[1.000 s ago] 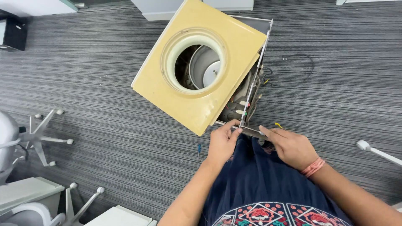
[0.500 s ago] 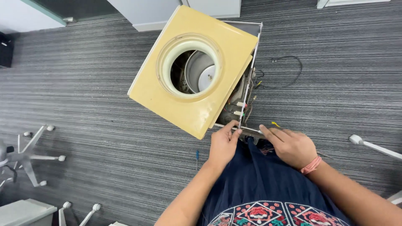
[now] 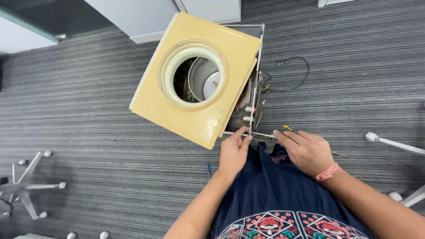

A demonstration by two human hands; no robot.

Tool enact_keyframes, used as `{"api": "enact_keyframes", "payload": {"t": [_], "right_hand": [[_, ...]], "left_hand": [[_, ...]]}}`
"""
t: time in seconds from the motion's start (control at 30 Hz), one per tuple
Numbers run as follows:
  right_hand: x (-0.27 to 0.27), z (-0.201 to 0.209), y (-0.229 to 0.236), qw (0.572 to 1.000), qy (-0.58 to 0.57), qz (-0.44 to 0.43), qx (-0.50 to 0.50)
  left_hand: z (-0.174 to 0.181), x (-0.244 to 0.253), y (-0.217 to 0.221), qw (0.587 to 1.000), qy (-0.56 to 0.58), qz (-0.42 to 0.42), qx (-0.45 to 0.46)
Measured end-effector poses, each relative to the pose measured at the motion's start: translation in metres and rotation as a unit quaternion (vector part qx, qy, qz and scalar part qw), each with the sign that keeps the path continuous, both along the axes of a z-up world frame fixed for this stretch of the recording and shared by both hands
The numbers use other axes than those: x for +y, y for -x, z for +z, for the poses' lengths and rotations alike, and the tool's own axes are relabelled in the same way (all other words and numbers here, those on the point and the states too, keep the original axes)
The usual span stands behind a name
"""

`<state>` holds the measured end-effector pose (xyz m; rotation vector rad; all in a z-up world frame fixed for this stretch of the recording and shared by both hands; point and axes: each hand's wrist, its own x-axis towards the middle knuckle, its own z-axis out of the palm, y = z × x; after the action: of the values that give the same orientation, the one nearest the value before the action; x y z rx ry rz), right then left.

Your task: Repairing or disassembling a water dispenser using a screwdriver.

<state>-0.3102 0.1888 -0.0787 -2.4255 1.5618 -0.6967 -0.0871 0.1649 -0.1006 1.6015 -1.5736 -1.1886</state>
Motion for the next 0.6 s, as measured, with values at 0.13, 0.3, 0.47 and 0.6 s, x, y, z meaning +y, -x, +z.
{"api": "enact_keyframes", "payload": {"t": [0.13,0.3,0.47,0.6], "right_hand": [[-0.006,0.003,-0.009,0.997,-0.051,-0.06,-0.001],[-0.016,-0.03,0.006,0.924,-0.35,0.027,-0.153],[-0.004,-0.017,-0.002,0.975,-0.222,-0.001,-0.032],[0.003,-0.005,-0.013,0.989,-0.147,-0.033,0.006]], "left_hand": [[-0.003,-0.001,-0.002,1.0,-0.014,-0.008,0.002],[-0.005,-0.004,-0.009,1.0,-0.003,-0.008,0.007],[-0.006,-0.006,-0.012,1.0,-0.021,-0.02,0.002],[-0.023,-0.005,-0.02,0.999,-0.02,0.003,0.029]]}}
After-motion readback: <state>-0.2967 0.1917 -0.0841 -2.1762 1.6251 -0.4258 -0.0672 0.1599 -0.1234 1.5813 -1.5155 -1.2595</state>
